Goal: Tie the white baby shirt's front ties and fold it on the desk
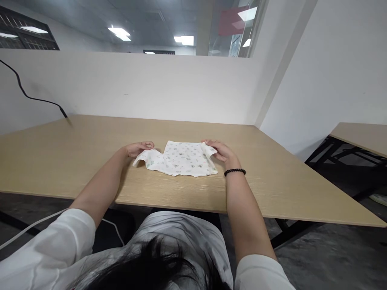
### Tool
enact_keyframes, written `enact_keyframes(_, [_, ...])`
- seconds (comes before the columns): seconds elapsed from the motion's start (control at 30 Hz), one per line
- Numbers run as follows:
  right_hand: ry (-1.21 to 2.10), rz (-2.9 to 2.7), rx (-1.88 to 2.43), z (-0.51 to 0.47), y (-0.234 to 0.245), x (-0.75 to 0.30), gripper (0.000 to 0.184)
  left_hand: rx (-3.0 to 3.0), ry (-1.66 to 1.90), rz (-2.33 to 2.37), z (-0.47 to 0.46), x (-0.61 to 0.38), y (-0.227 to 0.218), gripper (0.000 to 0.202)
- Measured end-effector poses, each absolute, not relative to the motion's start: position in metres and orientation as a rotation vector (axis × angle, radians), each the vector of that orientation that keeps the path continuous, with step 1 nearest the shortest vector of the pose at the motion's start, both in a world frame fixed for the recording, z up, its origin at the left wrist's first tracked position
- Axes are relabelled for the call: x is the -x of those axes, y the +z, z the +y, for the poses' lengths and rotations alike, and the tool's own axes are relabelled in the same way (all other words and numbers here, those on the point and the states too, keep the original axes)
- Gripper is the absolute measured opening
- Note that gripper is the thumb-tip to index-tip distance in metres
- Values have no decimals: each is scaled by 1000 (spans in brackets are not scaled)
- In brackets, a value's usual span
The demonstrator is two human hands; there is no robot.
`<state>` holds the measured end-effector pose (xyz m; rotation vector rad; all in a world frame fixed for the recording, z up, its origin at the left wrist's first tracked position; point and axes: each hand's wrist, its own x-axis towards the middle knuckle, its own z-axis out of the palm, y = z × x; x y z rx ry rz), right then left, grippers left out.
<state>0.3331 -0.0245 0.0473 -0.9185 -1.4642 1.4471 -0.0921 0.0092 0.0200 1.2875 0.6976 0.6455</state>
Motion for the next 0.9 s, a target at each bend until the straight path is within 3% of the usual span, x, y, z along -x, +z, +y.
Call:
enact_keyframes(0.13, [1705,-1469,797,-29,35,-296,35,-1273,634,564,18,91,14,25])
enact_keyframes(0.27, [1810,-1575,818,-32,27,-279,41,-1246,623,440,18,89,13,38])
enact_keyframes(0.6, [1391,-1425,1101,-13,18,-285,18,-1262,632,352,-4,38,22,80])
enact_keyframes(0.77, [1459,-1685,1144,-20,19,-279,38,-1276,428,318,-10,12,21,95])
enact_keyframes(0.9, [1321,-1878,1253,-29,24,-276,69,-1324,328,332,-11,14,26,90])
